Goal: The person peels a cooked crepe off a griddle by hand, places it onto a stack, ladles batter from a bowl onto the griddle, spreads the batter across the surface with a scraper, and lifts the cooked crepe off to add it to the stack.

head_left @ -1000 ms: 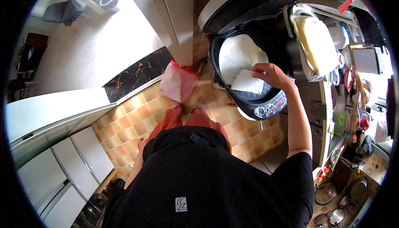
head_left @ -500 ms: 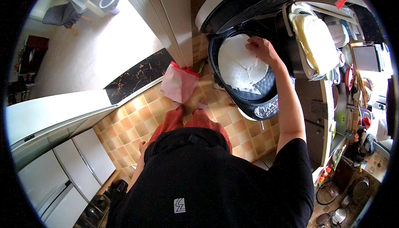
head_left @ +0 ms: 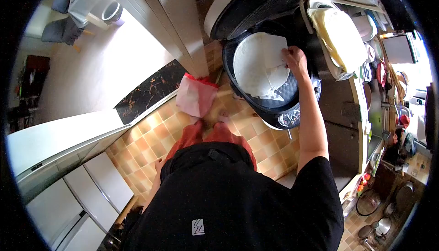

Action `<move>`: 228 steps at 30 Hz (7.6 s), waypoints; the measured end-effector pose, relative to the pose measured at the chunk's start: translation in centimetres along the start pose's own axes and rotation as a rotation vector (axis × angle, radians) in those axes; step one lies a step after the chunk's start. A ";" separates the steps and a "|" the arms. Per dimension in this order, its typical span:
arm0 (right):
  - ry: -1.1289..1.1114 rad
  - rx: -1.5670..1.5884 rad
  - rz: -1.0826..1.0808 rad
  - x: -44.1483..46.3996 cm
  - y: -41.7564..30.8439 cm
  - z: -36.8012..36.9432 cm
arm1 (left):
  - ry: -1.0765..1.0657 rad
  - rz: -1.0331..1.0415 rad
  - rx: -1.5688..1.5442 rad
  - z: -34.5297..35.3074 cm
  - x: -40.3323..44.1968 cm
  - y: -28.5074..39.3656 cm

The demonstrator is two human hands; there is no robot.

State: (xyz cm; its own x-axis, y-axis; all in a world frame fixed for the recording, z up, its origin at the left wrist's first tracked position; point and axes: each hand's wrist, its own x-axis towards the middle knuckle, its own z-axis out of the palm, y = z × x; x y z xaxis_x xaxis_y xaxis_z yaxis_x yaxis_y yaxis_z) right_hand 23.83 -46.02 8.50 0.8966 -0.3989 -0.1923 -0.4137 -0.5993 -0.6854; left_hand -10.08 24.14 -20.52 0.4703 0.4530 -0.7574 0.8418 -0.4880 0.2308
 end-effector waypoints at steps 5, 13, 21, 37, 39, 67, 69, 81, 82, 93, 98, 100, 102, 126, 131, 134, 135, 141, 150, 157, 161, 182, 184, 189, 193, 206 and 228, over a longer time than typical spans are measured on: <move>0.200 -0.141 0.029 -1.2 2.7 -0.4 | 0.009 0.013 -0.064 0.7 2.4 -1.2; 0.420 -0.141 0.142 -5.5 4.0 -1.8 | 0.007 0.068 -0.111 0.8 4.1 -1.3; 0.251 0.129 -0.009 -7.8 2.8 1.6 | 0.017 0.147 -0.044 1.0 5.9 -1.3; 0.198 -0.109 -0.111 -0.2 -1.2 1.9 | -0.066 0.084 -0.127 0.5 4.7 -2.3; 0.224 -0.080 0.007 0.0 0.1 1.5 | 0.008 0.119 -0.152 1.0 4.3 -2.3; 0.997 -0.181 -0.238 -16.8 -3.2 -2.2 | -0.239 0.235 -0.023 -0.2 11.5 2.4; 0.859 -0.427 -0.231 -15.3 -0.1 0.3 | -0.273 0.246 0.037 -0.8 10.5 4.1; 0.620 -0.020 -0.135 -15.5 -1.9 -1.1 | -0.104 0.239 0.068 -2.3 3.9 5.9; 0.465 0.093 -0.087 -14.7 -0.8 -0.4 | -0.097 0.246 0.016 -1.7 4.4 6.8; -0.128 0.031 -0.207 -9.7 -2.1 1.2 | -0.066 0.158 0.040 -1.0 3.4 3.9; -0.367 -0.106 -0.289 -7.9 -1.5 -0.3 | -0.020 0.154 0.002 -0.2 2.8 1.0; -0.450 -0.122 -0.332 -6.7 -1.8 -0.3 | -0.075 0.098 -0.060 0.5 4.4 -0.9; -0.444 -0.118 -0.344 -5.4 -2.1 0.3 | -0.061 0.076 -0.074 0.4 3.5 -0.5; 0.236 -0.003 0.037 -0.3 0.7 0.8 | -0.088 0.130 0.030 -1.4 3.9 3.4; 0.412 -0.125 0.201 -2.4 1.7 0.1 | -0.146 0.208 -0.006 -2.1 7.7 3.8; 0.578 -0.119 0.299 -4.0 2.2 0.4 | -0.174 0.265 0.023 -3.0 9.0 5.5; 0.603 -0.131 0.339 -4.7 1.9 0.3 | -0.159 0.277 0.025 -3.1 9.2 6.1; 0.753 -0.191 0.459 -8.3 3.4 0.5 | -0.204 0.350 0.136 -5.3 9.0 11.4; 0.797 0.169 0.450 -14.2 3.3 0.3 | -0.262 0.464 0.246 -6.2 14.9 12.5; 1.089 -0.373 -0.138 -18.0 -5.2 0.5 | -0.358 0.510 0.228 -8.8 8.9 18.7; 1.022 -0.421 -0.262 -18.3 -4.8 0.9 | -0.285 0.557 0.279 -7.9 9.7 18.0; 0.057 -0.763 -1.212 -4.8 -2.5 -4.8 | -0.010 0.192 0.076 2.6 2.1 6.5; 0.021 -0.746 -1.319 -3.4 -3.0 -4.4 | 0.013 0.102 0.060 2.9 -0.6 6.4; -0.059 -0.730 -1.464 -0.2 -3.6 -3.4 | 0.077 0.058 -0.006 5.1 -3.8 3.7; -0.094 -0.710 -1.536 1.0 -4.1 -2.8 | 0.099 0.034 0.006 5.9 -5.6 2.2; -0.098 -0.746 -1.333 1.2 0.0 -5.7 | 0.087 0.087 0.035 4.8 -4.6 3.1; -0.078 -0.775 -0.668 -17.0 0.1 -3.4 | -0.165 0.338 0.212 0.2 2.7 13.1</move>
State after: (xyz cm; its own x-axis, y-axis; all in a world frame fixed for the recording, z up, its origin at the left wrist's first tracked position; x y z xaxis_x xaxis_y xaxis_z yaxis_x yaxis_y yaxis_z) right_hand 7.99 -41.66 14.06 0.9776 0.2106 -0.0014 0.2104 -0.9771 -0.0323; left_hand 2.19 18.81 -19.66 0.6468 0.1242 -0.7525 0.5664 -0.7390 0.3648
